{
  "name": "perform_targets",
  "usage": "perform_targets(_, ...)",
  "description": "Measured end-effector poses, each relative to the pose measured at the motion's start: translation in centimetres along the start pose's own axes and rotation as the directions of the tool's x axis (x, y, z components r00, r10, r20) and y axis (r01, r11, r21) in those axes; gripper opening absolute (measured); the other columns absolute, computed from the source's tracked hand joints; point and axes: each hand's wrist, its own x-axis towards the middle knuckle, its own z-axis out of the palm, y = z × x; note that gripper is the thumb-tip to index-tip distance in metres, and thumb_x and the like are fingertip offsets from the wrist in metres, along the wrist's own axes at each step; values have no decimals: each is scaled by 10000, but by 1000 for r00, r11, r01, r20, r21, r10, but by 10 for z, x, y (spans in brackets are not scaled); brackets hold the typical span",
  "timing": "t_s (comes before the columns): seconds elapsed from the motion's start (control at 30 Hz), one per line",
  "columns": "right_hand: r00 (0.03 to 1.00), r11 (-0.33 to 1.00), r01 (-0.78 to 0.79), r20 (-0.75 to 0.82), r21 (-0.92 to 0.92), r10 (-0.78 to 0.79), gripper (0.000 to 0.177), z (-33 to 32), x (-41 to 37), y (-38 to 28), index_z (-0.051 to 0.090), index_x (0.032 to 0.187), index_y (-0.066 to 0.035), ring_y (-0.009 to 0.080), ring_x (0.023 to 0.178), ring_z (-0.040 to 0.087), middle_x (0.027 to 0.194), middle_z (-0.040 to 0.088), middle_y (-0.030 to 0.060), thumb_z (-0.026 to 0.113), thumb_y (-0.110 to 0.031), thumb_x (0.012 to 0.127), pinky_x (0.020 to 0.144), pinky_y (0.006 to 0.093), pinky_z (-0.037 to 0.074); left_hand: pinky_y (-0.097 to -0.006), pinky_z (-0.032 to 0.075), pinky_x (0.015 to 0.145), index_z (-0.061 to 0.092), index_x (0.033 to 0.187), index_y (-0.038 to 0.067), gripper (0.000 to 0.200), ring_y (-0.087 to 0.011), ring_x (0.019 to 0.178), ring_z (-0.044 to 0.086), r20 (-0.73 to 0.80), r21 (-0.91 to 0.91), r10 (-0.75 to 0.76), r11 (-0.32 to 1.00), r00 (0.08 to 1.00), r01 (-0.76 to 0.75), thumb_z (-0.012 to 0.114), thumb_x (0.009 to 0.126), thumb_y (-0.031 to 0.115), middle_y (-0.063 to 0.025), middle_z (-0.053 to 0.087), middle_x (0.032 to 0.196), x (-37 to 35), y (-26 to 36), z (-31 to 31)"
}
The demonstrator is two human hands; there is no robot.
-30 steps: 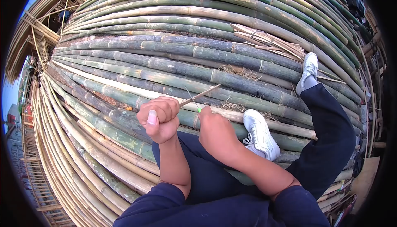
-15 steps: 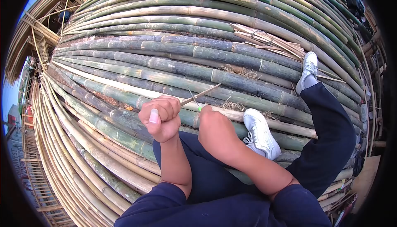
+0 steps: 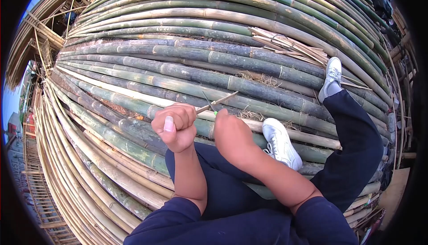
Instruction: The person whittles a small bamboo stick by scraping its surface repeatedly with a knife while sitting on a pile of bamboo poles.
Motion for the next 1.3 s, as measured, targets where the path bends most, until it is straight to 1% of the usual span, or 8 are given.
perform_targets(0.17,998,999,-31,50,-33,33,50,4,-17,-6,511,856,23,365,652,708,695,675,215,528,-22,869,541,434,576,-286,145,398,246,551,97,377,-100,403,165,-123,-47,-29,999,992,23,455,863,135,15,208,480,3,0,-14)
perform_targets(0.4,1000,996,-1,-5,-88,1,71,30,40,28,538,904,48,366,719,714,750,685,230,523,-17,881,596,430,585,-280,159,382,252,533,91,368,-106,379,183,-8,46,-32,998,999,32,461,836,112,3,246,455,-2,3,8)
perform_targets(0.67,985,998,-59,163,-29,63,95,2,-6,16,519,937,59,382,746,711,775,685,242,524,-1,863,623,440,581,-280,157,375,249,533,93,367,-106,368,177,-44,-43,-26,999,999,24,459,833,110,2,234,453,2,-1,-7)
perform_targets(0.77,989,996,-84,119,-41,88,86,34,23,42,514,923,53,386,747,710,788,684,247,529,4,853,628,449,579,-276,156,373,248,535,95,364,-102,366,178,4,-4,-21,1000,1000,21,454,834,116,9,229,452,4,-2,-1)
perform_targets(0.83,1000,1000,19,1,15,-19,147,42,37,52,500,894,79,424,715,690,711,638,307,548,78,755,643,479,565,-274,153,373,250,535,96,361,-100,366,180,-12,-27,-13,1000,1000,13,457,830,122,9,230,450,4,-1,-4)
perform_targets(0.97,997,998,40,69,-54,-36,92,33,34,49,527,919,51,384,745,711,802,682,258,544,2,844,626,441,582,-265,146,370,229,572,141,367,-88,374,143,0,1,-26,1000,1000,26,432,876,182,28,202,457,3,0,-7)
perform_targets(1.13,966,989,-142,211,-42,147,120,-14,-3,6,535,948,62,364,809,718,842,686,265,543,-5,849,681,443,584,-279,156,378,258,532,88,385,-105,366,197,31,-24,-19,1000,999,20,464,854,130,-1,252,447,2,-3,1)
perform_targets(1.3,983,991,-120,136,-57,127,140,31,38,52,532,964,69,375,830,713,857,685,272,544,1,842,708,440,581,-269,146,360,233,559,126,374,-90,363,154,76,56,-24,998,997,19,446,865,155,26,218,454,1,-2,18)
